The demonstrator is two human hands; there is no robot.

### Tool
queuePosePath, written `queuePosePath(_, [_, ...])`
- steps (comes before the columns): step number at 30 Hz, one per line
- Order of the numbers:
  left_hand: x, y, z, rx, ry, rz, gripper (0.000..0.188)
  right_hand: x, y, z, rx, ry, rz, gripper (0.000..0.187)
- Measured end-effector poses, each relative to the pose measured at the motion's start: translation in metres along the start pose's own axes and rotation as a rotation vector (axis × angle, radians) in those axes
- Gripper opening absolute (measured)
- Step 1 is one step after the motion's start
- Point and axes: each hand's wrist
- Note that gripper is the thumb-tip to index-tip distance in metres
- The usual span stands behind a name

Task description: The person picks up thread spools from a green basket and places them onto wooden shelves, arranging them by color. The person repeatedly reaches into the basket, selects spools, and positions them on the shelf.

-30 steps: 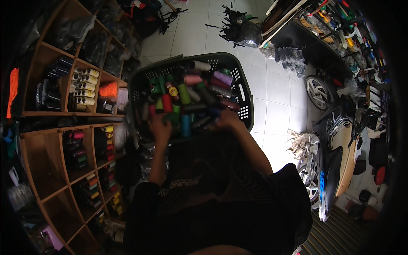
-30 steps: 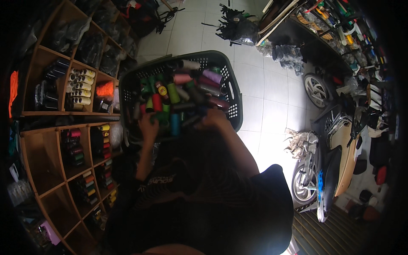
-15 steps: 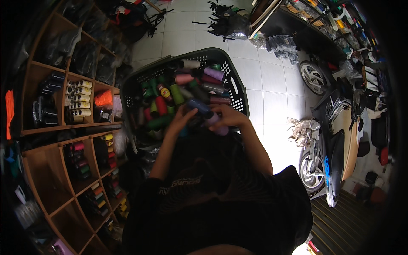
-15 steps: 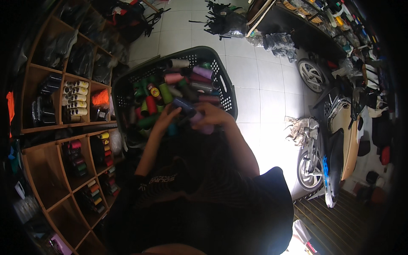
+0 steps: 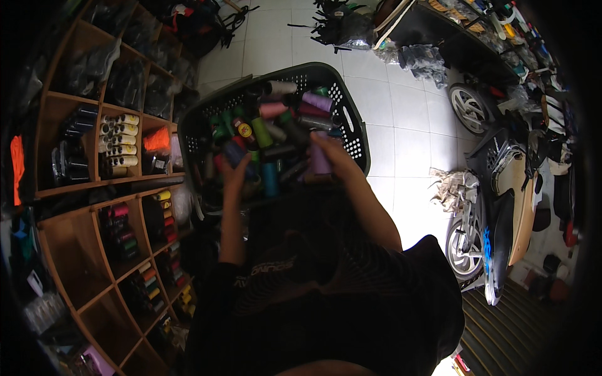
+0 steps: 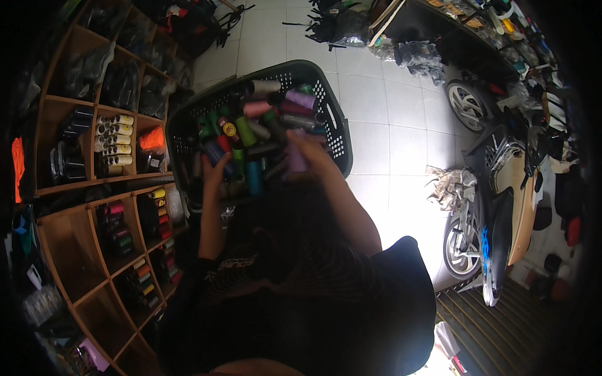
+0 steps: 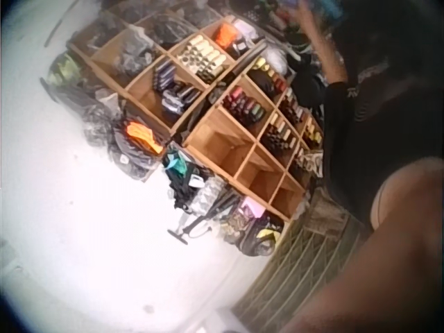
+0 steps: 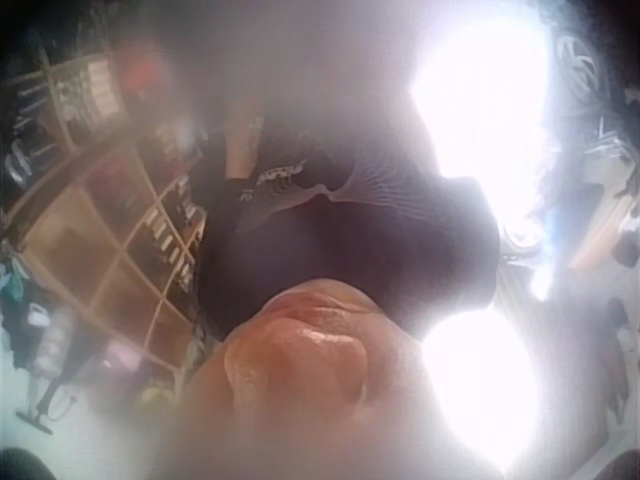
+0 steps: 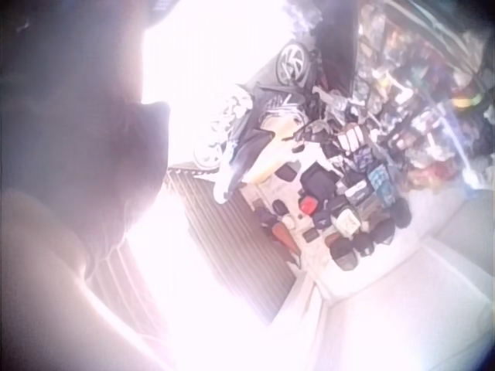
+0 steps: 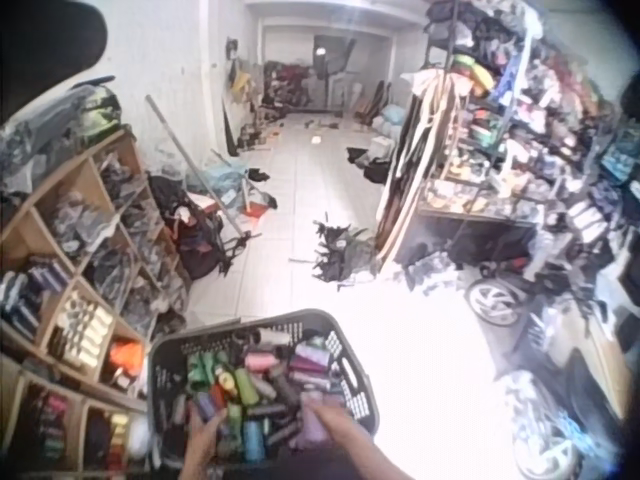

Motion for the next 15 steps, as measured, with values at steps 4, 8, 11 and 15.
queuePosePath(4, [-0.006,0.056,-0.002,-0.064,-0.149,-0.456,0.081,-0.017,0.025,0.009,0.089,0.06,-0.112,0.045])
queuePosePath(8, [-0.018,0.079,0.022,-0.133,-0.057,-1.01,0.074,-0.021,0.055,0.017,0.218,0.087,-0.062,0.041])
queuePosePath(11, [-0.013,0.062,0.046,-0.059,-0.212,-1.141,0.068,-0.009,0.075,0.009,0.294,0.138,-0.053,0.038])
queuePosePath(15, [-0.012,0.058,0.044,-0.052,-0.289,-1.209,0.064,-0.003,0.073,0.004,0.377,0.277,-0.022,0.038])
Point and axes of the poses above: each hand's wrist, its own z-axis away from the middle knuckle, its own y-axis out of the back of the hand, x = y × z, and after that the axes turned 15 degrees about z, right-handed
